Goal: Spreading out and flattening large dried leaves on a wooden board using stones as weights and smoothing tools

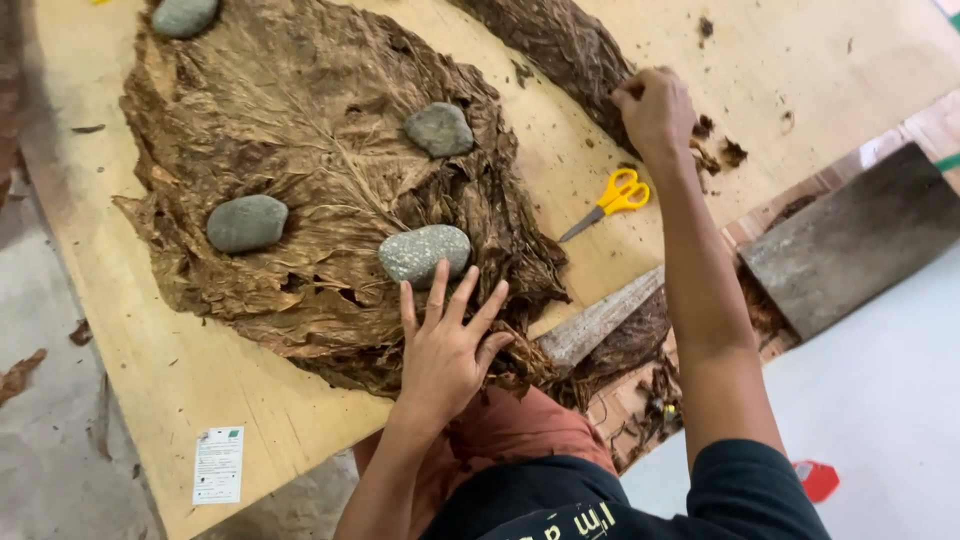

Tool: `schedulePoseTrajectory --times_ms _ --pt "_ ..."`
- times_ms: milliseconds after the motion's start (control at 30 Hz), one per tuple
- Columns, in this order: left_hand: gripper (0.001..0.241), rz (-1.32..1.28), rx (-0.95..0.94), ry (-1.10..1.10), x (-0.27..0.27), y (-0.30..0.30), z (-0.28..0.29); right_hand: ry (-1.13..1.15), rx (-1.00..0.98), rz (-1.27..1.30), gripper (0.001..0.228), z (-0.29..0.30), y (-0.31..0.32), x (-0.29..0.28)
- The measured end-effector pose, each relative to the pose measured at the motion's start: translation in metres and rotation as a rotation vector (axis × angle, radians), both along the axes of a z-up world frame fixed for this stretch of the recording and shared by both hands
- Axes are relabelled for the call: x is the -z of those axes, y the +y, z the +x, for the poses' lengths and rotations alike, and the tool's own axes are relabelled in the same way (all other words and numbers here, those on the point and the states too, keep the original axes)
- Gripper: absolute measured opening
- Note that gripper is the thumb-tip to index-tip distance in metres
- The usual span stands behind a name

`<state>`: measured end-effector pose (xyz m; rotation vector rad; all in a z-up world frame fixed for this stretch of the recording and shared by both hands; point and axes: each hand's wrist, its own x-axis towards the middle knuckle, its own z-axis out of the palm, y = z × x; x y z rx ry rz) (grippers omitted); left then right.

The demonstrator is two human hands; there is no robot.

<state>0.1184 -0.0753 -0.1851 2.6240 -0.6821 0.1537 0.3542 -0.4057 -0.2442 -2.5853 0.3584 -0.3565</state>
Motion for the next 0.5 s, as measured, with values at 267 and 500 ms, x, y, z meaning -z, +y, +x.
schedulePoseTrajectory --times_ms 267,500 --pt "0.055 -0.023 -0.018 -0.008 0.001 0.000 0.000 0.229 -0.035 -0.040 0.020 0.018 -0.015 -0.001" --pt "0.055 -0.023 -0.015 -0.047 0.002 0.001 0.000 -0.326 -0.265 -0.146 0.011 0.020 -0.034 -0.001"
